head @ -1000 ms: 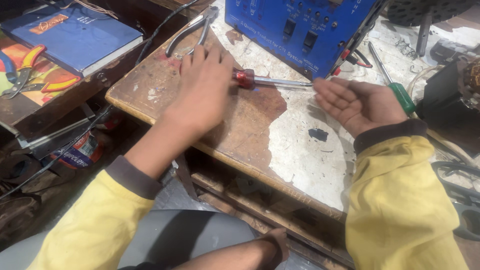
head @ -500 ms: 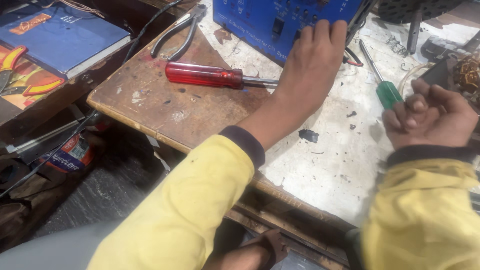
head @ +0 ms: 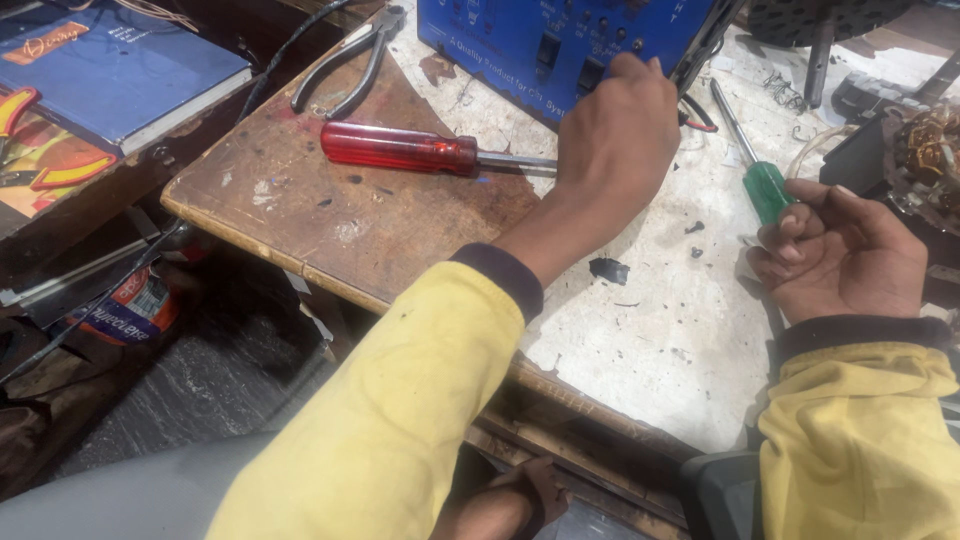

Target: The person works on a blue inverter/UPS unit on a cluttered repair bench. They reposition the unit, connect red and black wires to its terminals, then use red and green screwdrivers to unscrew and loosen screws on the casing and terminals, setting the screwdrivers down between steps.

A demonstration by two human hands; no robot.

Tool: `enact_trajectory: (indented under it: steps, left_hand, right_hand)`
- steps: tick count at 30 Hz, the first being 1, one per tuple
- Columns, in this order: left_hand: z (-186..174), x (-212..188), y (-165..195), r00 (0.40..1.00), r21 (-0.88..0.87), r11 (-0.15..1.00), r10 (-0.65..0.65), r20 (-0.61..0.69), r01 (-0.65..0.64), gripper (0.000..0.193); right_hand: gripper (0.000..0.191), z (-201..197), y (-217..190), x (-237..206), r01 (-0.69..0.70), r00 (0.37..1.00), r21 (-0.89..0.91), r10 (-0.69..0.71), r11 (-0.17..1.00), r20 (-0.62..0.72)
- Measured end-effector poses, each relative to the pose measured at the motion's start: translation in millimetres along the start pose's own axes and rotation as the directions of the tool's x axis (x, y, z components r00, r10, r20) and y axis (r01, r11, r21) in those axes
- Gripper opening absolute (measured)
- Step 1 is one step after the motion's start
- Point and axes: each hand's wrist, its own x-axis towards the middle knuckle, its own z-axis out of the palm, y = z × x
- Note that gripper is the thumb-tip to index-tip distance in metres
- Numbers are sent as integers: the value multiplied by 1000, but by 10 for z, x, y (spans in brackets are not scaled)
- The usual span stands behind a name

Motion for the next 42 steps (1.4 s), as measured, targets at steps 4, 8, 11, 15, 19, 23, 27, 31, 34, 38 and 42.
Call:
enact_trajectory:
  steps: [4, 8, 11, 15, 19, 23, 27, 31, 34, 38, 42]
  left_hand:
    - [-44, -8, 89, 991, -53, 993, -111, -69, 107, 40]
    - [-78, -80, 60, 996, -112, 992, -66, -67, 58, 39]
    - [-63, -145, 35, 994, -106, 994, 3, -108, -14, 31]
    - [-11, -214, 12, 824, 198, 882, 470, -317, -427, 19]
    - [39, -226, 8, 836, 303, 873, 466, -290, -382, 35]
    - [43, -219, -2, 841, 295, 876, 462, -283, -382, 42]
    - [40, -181, -27, 840, 458, 815, 493, -227, -355, 43]
    - [71, -107, -108, 811, 608, 684, 575, -109, -403, 49]
    - [136, -59, -164, 798, 613, 693, 581, -161, -380, 45]
    - [224, -23, -185, 806, 476, 804, 523, -278, -357, 38]
    - [277, -39, -185, 820, 415, 854, 464, -335, -314, 31]
  right_hand:
    - [30, -13, -15, 13, -10, 1000, 33, 10, 999, -5]
    - [31, -44, -20, 12, 13, 1000, 26, -12, 1000, -13]
    - [30, -39, -14, 14, 15, 1000, 21, -15, 1000, -6]
    - [31, -25, -14, 8, 18, 1000, 28, -17, 999, -20]
    - [29, -24, -18, 12, 11, 1000, 57, -11, 998, -8]
    - [28, -21, -12, 25, -9, 999, 108, 5, 994, 35]
    - [27, -6, -1, 22, -16, 999, 100, 13, 995, 30]
    - [27, 13, -6, 30, -9, 1000, 82, 7, 997, 20]
    - [28, 31, 3, 49, -11, 1000, 66, 10, 998, 3]
    - [27, 50, 15, 59, 3, 1000, 74, -3, 997, 6]
    - [24, 59, 42, 83, 2, 1000, 71, 1, 997, -30]
